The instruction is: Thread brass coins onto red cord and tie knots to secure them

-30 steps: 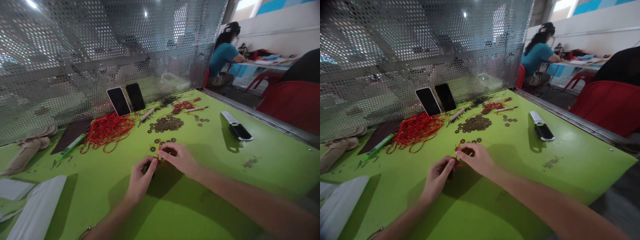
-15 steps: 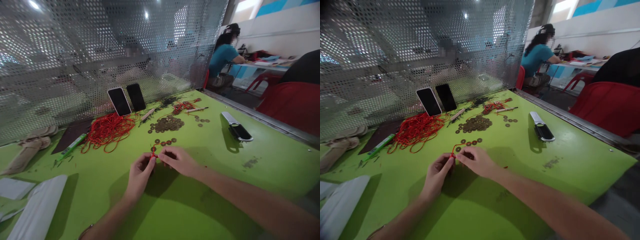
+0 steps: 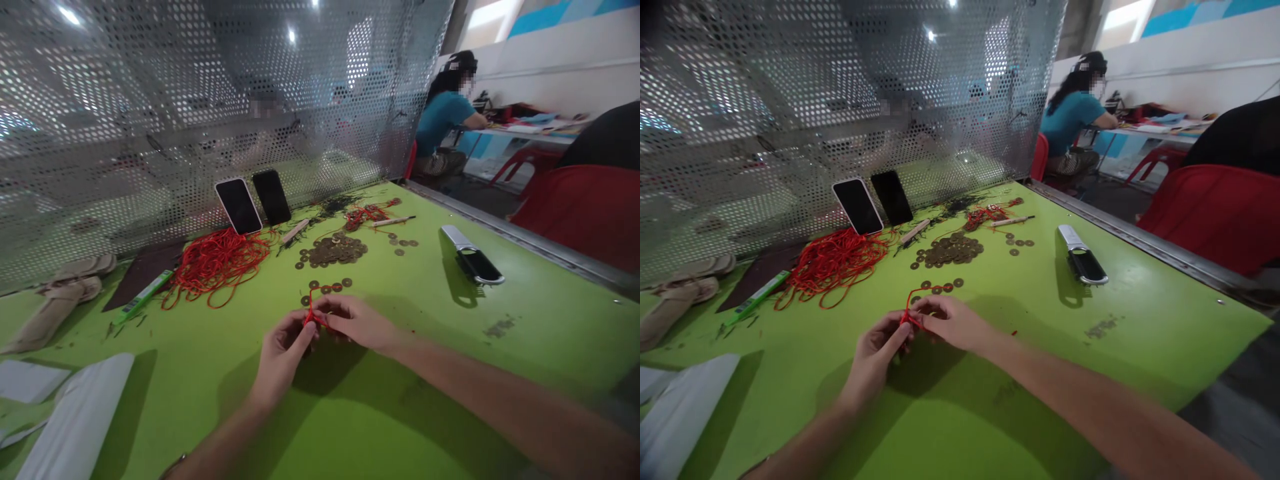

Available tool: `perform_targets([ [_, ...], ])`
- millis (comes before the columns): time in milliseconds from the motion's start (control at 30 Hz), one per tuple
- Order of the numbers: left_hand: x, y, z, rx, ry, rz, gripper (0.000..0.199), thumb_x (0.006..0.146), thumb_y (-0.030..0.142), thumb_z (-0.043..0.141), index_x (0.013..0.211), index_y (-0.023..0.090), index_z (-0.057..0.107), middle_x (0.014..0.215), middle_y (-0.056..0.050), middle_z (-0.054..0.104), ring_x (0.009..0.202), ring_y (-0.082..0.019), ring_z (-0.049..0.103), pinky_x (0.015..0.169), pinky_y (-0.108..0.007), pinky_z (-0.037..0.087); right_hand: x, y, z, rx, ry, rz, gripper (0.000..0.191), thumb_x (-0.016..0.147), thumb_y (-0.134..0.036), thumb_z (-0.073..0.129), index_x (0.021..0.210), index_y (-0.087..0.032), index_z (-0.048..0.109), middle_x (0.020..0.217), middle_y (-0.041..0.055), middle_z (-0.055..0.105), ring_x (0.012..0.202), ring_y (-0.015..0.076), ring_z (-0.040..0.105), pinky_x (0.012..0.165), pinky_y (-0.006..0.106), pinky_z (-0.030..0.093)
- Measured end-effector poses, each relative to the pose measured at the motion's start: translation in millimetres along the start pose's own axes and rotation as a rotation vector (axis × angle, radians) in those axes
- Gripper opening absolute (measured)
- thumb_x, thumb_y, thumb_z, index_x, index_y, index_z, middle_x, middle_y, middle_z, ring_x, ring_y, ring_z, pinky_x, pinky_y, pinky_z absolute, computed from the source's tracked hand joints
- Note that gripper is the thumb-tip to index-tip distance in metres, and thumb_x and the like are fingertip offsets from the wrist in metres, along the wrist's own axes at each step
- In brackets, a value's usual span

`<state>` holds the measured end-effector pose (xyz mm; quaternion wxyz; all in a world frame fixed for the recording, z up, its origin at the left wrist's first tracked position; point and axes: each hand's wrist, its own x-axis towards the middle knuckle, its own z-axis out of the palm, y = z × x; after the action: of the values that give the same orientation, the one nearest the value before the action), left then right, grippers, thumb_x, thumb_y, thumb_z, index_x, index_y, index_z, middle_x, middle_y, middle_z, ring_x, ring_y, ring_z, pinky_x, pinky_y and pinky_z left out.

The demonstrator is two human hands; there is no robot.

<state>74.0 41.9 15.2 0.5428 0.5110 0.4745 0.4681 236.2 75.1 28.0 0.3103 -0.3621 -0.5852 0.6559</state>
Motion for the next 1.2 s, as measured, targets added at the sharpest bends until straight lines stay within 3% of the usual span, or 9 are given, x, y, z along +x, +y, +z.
perform_targets([
  [167, 2.4, 1.0, 0.4, -0.047, -0.020, -0.015, 0.019, 0.075, 0.031, 0.065, 0.087, 0.016, 0.065, 0.066, 0.000, 0.062, 0.060, -0.009, 0.053, 0.053, -0.018, 0.043, 0.2, -1.0, 1.2, 0.101, 0.026, -0.006, 0.019, 0.075, -0.036, 0.064, 0.081, -0.019, 0.059, 0.066, -0.0028, 0.055, 0.050, 0.0069, 0.042, 0.047, 0.020, 0.029],
  [333, 1.2, -0.3, 0.5, -0.049, -0.008, 0.000, 0.021, 0.074, 0.032, 0.066, 0.087, 0.016, 0.066, 0.070, -0.002, 0.064, 0.061, -0.010, 0.053, 0.053, -0.018, 0.042, 1.6, 2.5, 2.5, 0.140, 0.031, -0.003, 0.002, 0.078, -0.020, 0.056, 0.077, -0.018, 0.055, 0.066, -0.0037, 0.051, 0.053, 0.0067, 0.039, 0.047, 0.020, 0.026],
  [433, -0.2, -0.9, -0.1, 0.009, 0.016, 0.019, 0.021, 0.073, 0.032, 0.066, 0.087, 0.016, 0.066, 0.070, -0.001, 0.062, 0.062, -0.010, 0.053, 0.053, -0.019, 0.042, 1.7, 2.7, 1.0, 0.088, 0.033, 0.023, 0.005, 0.077, -0.016, 0.052, 0.079, -0.019, 0.054, 0.066, -0.0043, 0.047, 0.054, 0.0067, 0.038, 0.048, 0.019, 0.026],
  [667, 1.0, -1.1, -4.2, 0.294, 0.092, 0.110, 0.020, 0.077, 0.034, 0.061, 0.090, 0.019, 0.062, 0.081, -0.001, 0.063, 0.072, -0.013, 0.055, 0.064, -0.022, 0.043, 0.1, 0.8, -6.4, 0.009, 0.033, -0.045, 0.006, 0.080, -0.025, 0.051, 0.080, -0.019, 0.050, 0.066, -0.0043, 0.044, 0.056, 0.0070, 0.042, 0.050, 0.018, 0.028],
  [900, -1.7, 1.4, -2.5, 0.428, 0.088, 0.165, 0.016, 0.079, 0.034, 0.058, 0.084, 0.018, 0.060, 0.072, 0.001, 0.061, 0.066, -0.012, 0.053, 0.061, -0.023, 0.042, -1.8, 1.2, -6.4, -0.223, 0.060, -0.141, 0.018, 0.083, -0.036, 0.053, 0.085, -0.018, 0.055, 0.072, -0.0018, 0.052, 0.059, 0.0085, 0.044, 0.051, 0.020, 0.033],
  [1000, -2.0, 2.2, -1.3, 0.472, 0.094, 0.189, 0.015, 0.079, 0.032, 0.058, 0.083, 0.018, 0.062, 0.073, 0.000, 0.062, 0.067, -0.013, 0.054, 0.062, -0.023, 0.042, -2.7, -0.1, -6.0, -0.253, 0.048, -0.187, 0.016, 0.082, -0.033, 0.056, 0.087, -0.018, 0.056, 0.082, 0.0006, 0.057, 0.067, 0.0100, 0.049, 0.058, 0.022, 0.038],
  [1200, -2.2, 3.5, -0.8, 0.525, 0.102, 0.227, 0.016, 0.079, 0.032, 0.057, 0.083, 0.018, 0.063, 0.071, 0.000, 0.063, 0.065, -0.013, 0.054, 0.058, -0.023, 0.042, -4.1, -0.9, -5.5, -0.257, 0.047, -0.212, 0.013, 0.082, -0.028, 0.054, 0.088, -0.017, 0.055, 0.083, 0.0012, 0.057, 0.068, 0.0100, 0.050, 0.058, 0.022, 0.040],
])
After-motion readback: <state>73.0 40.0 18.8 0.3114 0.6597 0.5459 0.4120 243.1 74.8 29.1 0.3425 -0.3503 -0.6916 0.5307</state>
